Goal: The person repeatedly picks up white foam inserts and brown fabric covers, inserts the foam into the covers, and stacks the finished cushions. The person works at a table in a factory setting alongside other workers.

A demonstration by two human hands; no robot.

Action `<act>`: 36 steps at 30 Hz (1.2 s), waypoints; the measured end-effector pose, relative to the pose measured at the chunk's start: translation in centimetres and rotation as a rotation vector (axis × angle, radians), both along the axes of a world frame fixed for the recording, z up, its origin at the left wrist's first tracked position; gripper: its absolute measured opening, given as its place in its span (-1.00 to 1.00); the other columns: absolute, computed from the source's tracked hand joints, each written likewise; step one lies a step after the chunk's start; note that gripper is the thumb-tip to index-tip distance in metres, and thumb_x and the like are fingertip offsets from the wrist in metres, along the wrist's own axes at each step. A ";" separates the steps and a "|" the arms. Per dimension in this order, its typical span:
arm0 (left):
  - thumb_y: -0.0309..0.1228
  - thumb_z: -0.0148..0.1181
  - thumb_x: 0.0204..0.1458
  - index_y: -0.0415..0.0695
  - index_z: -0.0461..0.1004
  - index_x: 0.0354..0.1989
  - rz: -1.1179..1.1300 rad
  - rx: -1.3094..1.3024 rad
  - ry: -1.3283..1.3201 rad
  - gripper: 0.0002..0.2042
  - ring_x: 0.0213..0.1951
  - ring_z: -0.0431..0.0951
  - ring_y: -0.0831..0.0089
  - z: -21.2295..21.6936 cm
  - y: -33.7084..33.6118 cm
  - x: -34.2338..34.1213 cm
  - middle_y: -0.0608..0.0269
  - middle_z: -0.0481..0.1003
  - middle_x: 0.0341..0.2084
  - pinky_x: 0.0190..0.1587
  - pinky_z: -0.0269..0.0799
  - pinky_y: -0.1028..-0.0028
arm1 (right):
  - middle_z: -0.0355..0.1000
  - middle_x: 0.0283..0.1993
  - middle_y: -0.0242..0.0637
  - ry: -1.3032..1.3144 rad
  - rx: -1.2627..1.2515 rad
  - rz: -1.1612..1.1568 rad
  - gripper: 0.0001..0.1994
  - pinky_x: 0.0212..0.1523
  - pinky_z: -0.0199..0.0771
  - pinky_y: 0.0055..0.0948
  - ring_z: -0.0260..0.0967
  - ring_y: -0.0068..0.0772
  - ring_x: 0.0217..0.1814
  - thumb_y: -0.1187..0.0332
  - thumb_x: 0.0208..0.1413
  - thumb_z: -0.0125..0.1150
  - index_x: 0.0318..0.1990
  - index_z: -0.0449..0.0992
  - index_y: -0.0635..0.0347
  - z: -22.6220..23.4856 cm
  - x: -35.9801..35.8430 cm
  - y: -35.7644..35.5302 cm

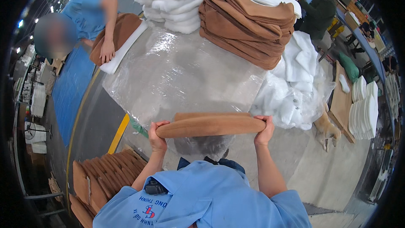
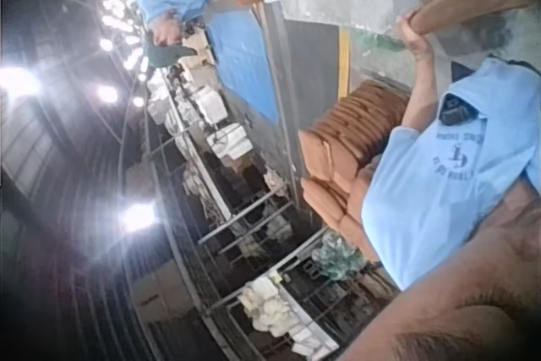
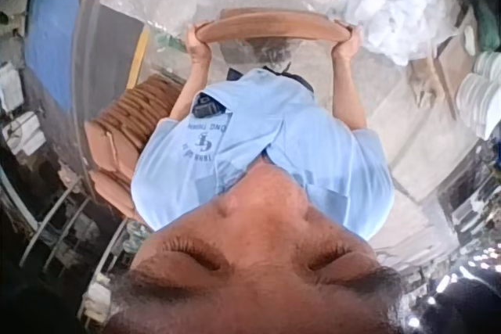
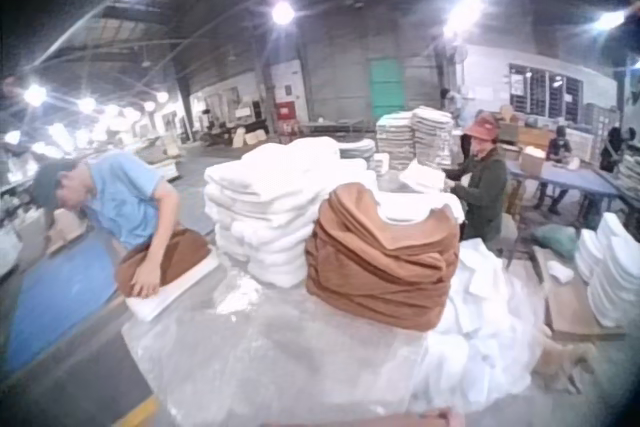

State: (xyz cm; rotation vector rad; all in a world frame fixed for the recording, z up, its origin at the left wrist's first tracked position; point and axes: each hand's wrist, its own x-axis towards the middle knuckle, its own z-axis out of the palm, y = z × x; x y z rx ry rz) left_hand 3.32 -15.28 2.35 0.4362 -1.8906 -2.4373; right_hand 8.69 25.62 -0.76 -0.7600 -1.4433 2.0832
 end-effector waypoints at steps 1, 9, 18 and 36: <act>-0.04 -0.28 0.46 -0.32 0.66 -0.21 -0.006 0.024 -0.012 -0.37 -0.02 0.59 0.25 -0.1 0.0 0.0 0.02 0.66 -0.17 0.18 0.38 0.27 | 0.62 -0.20 -0.06 0.014 -0.024 -0.013 -0.39 0.12 0.44 -0.24 0.52 -0.21 -0.08 -0.05 0.52 -0.18 -0.28 0.58 0.36 -0.4 0.1 0.1; -0.01 -0.25 0.45 -0.26 0.61 -0.10 -0.012 0.204 -0.002 -0.42 0.11 0.54 0.19 -2.3 -0.3 1.8 0.00 0.63 -0.05 0.31 0.30 0.20 | 0.60 -0.06 -0.08 0.066 -0.123 0.069 -0.30 0.32 0.29 -0.18 0.46 -0.17 0.13 -0.22 0.48 -0.32 -0.17 0.56 0.29 -3.1 1.2 -0.4; 0.03 -0.30 0.49 -0.25 0.45 0.26 -0.018 0.136 -0.227 -0.40 0.34 0.38 0.24 -1.3 -0.3 -2.1 0.04 0.49 0.24 0.47 0.12 0.25 | 0.49 0.28 -0.20 -0.147 -0.147 0.017 -0.36 0.40 0.24 -0.24 0.37 -0.26 0.34 -0.16 0.54 -0.29 0.29 0.44 0.23 -3.4 -1.4 0.2; 0.08 -0.06 0.43 0.05 0.26 0.47 -0.643 0.234 -0.403 -0.43 -0.15 0.59 0.37 12.4 -2.0 0.5 0.16 0.49 0.12 -0.34 0.66 0.36 | 0.57 -0.31 -0.32 -0.571 -0.029 0.753 -0.33 -0.60 0.54 -0.41 0.44 -0.42 -0.62 -0.30 0.43 -0.17 0.19 0.52 0.12 8.5 -2.6 8.4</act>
